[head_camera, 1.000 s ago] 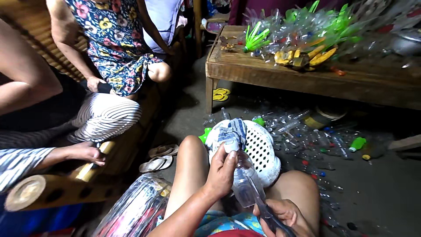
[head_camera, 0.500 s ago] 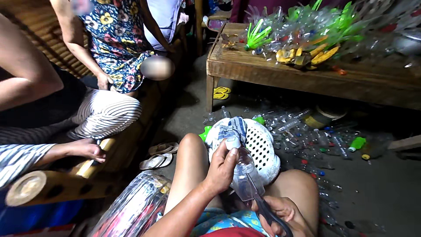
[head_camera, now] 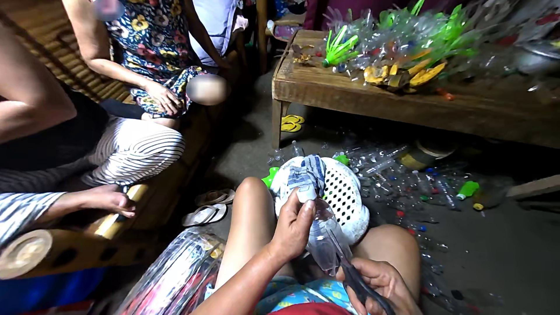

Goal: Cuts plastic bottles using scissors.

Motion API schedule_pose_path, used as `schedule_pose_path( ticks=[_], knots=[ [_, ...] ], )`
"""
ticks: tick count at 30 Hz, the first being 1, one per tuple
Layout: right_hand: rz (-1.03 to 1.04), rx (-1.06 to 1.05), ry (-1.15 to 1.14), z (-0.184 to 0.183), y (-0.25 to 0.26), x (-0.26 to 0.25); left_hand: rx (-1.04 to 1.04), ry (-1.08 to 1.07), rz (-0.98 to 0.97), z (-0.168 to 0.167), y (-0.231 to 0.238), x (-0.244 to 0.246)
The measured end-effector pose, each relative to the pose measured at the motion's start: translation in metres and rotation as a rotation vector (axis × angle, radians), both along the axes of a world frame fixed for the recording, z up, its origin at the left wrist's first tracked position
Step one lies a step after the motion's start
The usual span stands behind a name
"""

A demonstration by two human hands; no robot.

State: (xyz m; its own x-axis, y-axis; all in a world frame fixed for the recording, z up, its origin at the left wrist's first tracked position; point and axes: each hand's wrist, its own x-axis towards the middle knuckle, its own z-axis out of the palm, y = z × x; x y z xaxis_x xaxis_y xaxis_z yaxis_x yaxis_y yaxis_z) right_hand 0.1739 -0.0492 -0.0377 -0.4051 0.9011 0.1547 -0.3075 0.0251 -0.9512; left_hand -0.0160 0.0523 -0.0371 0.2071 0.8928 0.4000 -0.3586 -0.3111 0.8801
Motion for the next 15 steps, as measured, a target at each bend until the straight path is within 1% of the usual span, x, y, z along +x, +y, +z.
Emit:
schedule_pose_path(
  ticks=[3, 9, 11, 15],
  knots=[
    [-0.019, 0.007, -0.059, 0.004, -0.002, 0.003, 0.006, 0.008, -0.013, -0.003, 0.0, -0.002],
    [-0.007, 0.006, -0.165, 0.014, -0.006, 0.014, 0.1, 0.056, -0.017, -0.01, 0.001, -0.005],
    [0.015, 0.009, -0.144, 0.015, -0.004, 0.014, 0.059, 0.059, -0.005, -0.007, -0.002, -0.003],
    [0.036, 0.011, -0.037, 0.004, 0.0, 0.009, 0.005, 0.023, -0.009, -0.003, -0.004, 0.001]
  ],
)
